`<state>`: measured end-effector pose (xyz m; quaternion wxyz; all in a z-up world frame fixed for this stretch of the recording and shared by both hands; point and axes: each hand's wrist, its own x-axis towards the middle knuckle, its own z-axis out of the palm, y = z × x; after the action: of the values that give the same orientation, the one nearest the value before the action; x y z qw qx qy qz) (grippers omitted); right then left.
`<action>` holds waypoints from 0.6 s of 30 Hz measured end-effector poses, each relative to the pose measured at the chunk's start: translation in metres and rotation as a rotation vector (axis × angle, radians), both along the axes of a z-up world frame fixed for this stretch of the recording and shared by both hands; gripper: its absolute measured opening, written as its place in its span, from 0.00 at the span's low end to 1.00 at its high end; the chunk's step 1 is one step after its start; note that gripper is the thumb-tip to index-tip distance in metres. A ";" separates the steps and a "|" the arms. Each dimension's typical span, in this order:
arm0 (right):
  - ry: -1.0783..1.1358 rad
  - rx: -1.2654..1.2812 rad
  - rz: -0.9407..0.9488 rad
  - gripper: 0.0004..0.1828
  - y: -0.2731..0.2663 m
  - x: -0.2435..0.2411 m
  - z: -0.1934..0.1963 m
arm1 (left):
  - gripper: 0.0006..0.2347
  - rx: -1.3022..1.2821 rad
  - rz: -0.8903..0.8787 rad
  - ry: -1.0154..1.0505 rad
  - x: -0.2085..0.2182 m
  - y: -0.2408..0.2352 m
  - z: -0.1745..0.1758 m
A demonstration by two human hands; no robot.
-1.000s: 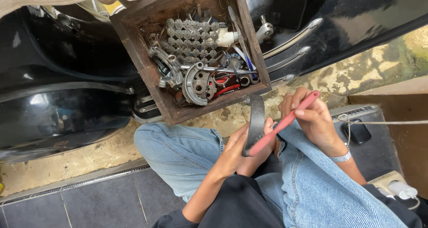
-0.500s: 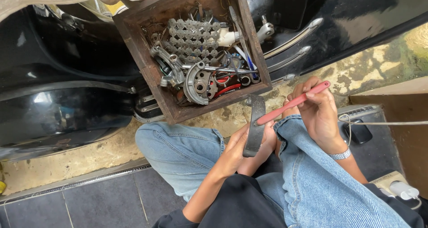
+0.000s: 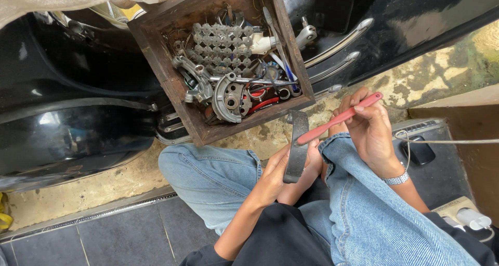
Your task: The person sits on the floor and uses a red file to smooth the edges of a curved metal part. They hold the part in their left hand and file it with their right hand, occasionally rotating the part to work on different sections.
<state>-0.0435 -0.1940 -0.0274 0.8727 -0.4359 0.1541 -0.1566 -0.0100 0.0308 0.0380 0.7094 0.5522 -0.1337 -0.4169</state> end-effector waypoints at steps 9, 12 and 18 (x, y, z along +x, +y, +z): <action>0.001 -0.001 0.006 0.07 -0.001 -0.003 0.001 | 0.22 -0.007 0.009 0.017 0.001 -0.004 0.001; -0.046 -0.045 0.048 0.07 0.003 0.000 0.016 | 0.17 -0.156 0.092 -0.061 0.003 -0.007 0.005; -0.159 -0.053 0.152 0.10 0.011 -0.002 0.011 | 0.16 -0.168 0.107 -0.004 0.002 -0.005 -0.002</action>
<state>-0.0456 -0.1833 -0.0165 0.8796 -0.4557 0.0469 -0.1281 -0.0078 0.0257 0.0357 0.7743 0.4979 -0.1402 -0.3647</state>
